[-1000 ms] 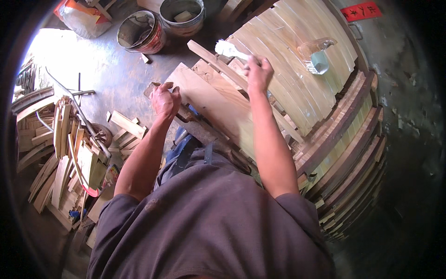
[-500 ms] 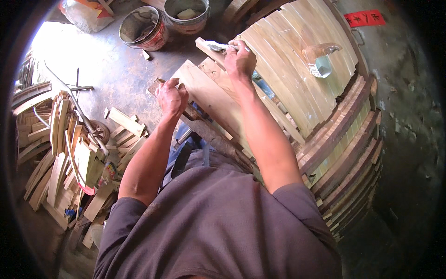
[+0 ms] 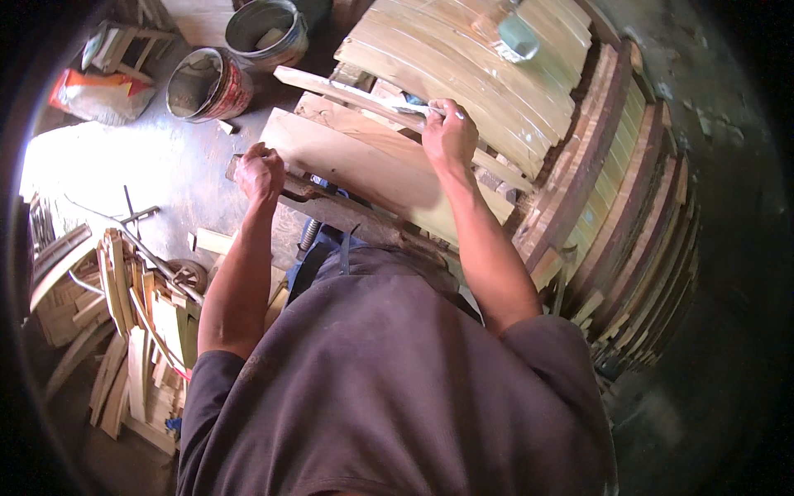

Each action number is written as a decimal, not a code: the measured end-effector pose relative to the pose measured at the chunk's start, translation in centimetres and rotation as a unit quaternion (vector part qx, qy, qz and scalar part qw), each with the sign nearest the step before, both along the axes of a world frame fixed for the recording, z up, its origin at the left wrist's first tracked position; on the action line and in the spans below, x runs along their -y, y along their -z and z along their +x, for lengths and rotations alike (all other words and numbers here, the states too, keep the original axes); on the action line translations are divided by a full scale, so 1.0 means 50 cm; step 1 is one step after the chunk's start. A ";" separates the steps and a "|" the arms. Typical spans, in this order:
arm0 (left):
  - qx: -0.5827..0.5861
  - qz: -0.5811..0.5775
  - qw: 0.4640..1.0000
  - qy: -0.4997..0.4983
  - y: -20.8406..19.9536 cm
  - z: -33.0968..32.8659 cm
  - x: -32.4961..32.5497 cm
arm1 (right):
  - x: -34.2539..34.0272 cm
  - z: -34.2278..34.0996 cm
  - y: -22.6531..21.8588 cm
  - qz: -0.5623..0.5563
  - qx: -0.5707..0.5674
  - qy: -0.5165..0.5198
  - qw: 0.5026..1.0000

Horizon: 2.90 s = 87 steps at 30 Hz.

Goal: The person applies a light-colored finish to curved wooden strips using a paintbrush. They repeatedly dip the brush into a small container, spread the finish along each strip, and place the finished pieces on a workbench.

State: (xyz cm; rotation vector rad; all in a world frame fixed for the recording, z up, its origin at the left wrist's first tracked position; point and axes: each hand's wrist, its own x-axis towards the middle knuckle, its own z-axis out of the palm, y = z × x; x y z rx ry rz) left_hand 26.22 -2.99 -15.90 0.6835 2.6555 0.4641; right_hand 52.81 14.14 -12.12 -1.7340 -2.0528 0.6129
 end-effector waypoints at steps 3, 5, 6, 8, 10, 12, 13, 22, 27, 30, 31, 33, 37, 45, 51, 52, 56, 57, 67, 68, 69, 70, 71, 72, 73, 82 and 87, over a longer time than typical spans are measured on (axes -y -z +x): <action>0.004 -0.007 1.000 0.014 0.016 -0.006 0.002 | 0.017 0.074 0.001 0.020 -0.013 0.003 1.000; -0.005 -0.026 0.999 0.021 0.016 -0.005 -0.002 | 0.029 0.124 -0.006 0.034 0.022 0.016 0.999; -0.009 -0.035 0.999 0.018 0.024 -0.010 0.000 | 0.034 0.147 -0.008 0.040 0.040 0.021 0.998; -0.021 -0.005 1.000 -0.003 0.047 -0.013 0.010 | 0.045 0.194 -0.006 0.041 0.049 0.043 0.997; 0.007 -0.045 0.999 0.014 0.044 -0.018 0.005 | 0.056 0.241 -0.003 0.041 0.058 0.068 0.995; 0.015 -0.053 0.998 0.022 0.045 -0.022 0.007 | 0.067 0.280 -0.005 0.039 0.062 0.091 0.993; 0.015 -0.065 0.997 0.035 0.048 -0.027 0.006 | 0.072 0.298 -0.009 0.047 0.072 0.096 0.992; 0.002 -0.045 0.998 0.053 0.068 -0.032 0.009 | 0.092 0.478 -0.011 0.086 0.135 0.169 0.973; 0.000 -0.038 0.996 0.077 0.100 -0.054 0.019 | 0.059 0.539 -0.044 0.037 0.218 0.205 0.954; -0.018 0.004 0.999 0.039 0.081 -0.025 0.022 | -0.012 0.532 -0.054 0.050 0.165 0.256 0.951; -0.019 0.009 0.999 0.030 0.064 -0.016 0.010 | -0.040 0.522 -0.056 0.051 0.138 0.269 0.952; 0.034 -0.022 0.999 0.032 0.019 -0.003 -0.010 | -0.114 0.472 -0.063 0.114 0.064 0.242 0.962; 0.002 0.000 1.000 0.002 0.037 -0.008 0.005 | -0.302 0.328 -0.072 0.150 0.003 0.153 0.977; 0.016 -0.038 0.999 -0.029 0.021 -0.001 -0.014 | -0.575 0.190 0.017 0.088 0.233 0.028 0.968; -0.003 -0.015 0.999 -0.032 0.046 -0.007 0.006 | -0.584 0.181 0.015 -0.051 0.197 0.060 0.977; -0.001 -0.013 0.999 -0.035 0.063 -0.013 0.018 | -0.594 0.197 0.024 -0.036 0.169 0.077 0.982; -0.067 -0.003 0.997 0.025 0.052 0.003 0.005 | -0.637 0.301 0.090 -0.100 -0.094 0.224 0.965; -0.034 -0.009 0.999 0.013 0.063 -0.006 0.015 | -0.637 0.312 0.096 -0.143 -0.201 0.269 0.931; 0.027 -0.002 0.999 0.020 0.116 -0.045 0.057 | -0.545 0.393 0.138 -0.345 -0.466 0.322 0.748; 0.038 0.065 0.997 -0.022 0.102 -0.029 0.039 | -0.523 0.409 0.142 -0.360 -0.472 0.294 0.749; 0.054 0.020 0.998 -0.010 0.081 -0.032 0.027 | -0.503 0.415 0.131 -0.373 -0.479 0.263 0.750; 0.020 0.041 0.999 0.020 0.058 -0.019 0.014 | -0.474 0.403 0.118 -0.367 -0.496 0.245 0.748; 0.013 0.014 1.000 -0.013 0.060 -0.021 0.014 | -0.439 0.379 0.102 -0.359 -0.513 0.226 0.746; -0.019 0.055 0.998 -0.031 0.080 -0.021 0.024 | -0.403 0.343 0.089 -0.358 -0.506 0.209 0.756; 0.002 0.024 0.999 -0.042 0.052 -0.011 0.010 | -0.368 0.307 0.073 -0.351 -0.496 0.194 0.770; 0.001 0.050 0.997 -0.050 0.017 0.004 -0.002 | -0.097 -0.092 0.031 -0.115 -0.262 -0.037 0.957; 0.007 0.059 0.996 -0.064 0.023 0.005 0.001 | -0.063 -0.143 0.027 0.044 -0.078 -0.156 0.984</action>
